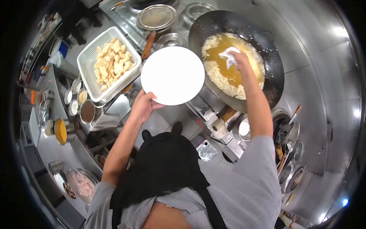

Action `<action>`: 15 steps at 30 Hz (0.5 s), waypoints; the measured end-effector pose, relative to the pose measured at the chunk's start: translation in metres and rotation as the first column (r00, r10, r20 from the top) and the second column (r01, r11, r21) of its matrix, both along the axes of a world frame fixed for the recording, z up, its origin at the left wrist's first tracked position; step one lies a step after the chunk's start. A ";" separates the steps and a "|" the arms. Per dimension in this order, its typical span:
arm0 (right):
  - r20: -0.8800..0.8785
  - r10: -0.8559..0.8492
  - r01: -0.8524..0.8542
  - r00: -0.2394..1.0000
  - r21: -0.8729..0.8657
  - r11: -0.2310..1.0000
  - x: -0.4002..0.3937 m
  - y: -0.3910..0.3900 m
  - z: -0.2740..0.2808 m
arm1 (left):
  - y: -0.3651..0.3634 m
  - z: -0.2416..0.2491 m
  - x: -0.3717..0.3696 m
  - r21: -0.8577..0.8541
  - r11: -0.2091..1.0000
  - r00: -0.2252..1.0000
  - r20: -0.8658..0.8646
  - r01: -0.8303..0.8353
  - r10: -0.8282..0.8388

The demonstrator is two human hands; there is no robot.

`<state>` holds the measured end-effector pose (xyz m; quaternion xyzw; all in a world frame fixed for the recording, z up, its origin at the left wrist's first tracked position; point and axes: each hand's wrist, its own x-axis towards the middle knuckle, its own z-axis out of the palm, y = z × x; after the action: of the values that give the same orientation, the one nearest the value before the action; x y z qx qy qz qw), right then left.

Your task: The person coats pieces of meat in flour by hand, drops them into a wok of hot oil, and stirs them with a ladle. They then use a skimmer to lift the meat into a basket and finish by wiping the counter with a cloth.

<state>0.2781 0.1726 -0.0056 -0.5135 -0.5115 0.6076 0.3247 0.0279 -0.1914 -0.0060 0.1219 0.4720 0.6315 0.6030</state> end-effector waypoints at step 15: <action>0.827 0.303 -0.760 0.474 0.210 0.615 -0.176 -0.227 0.100 | -0.019 0.008 -0.079 0.122 0.992 0.997 -0.073 0.035 -0.026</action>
<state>0.1022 -0.0544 0.0945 -0.3915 -0.8862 0.2474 0.0103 -0.0509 -0.2100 0.0024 0.1886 0.4515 0.6454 0.5866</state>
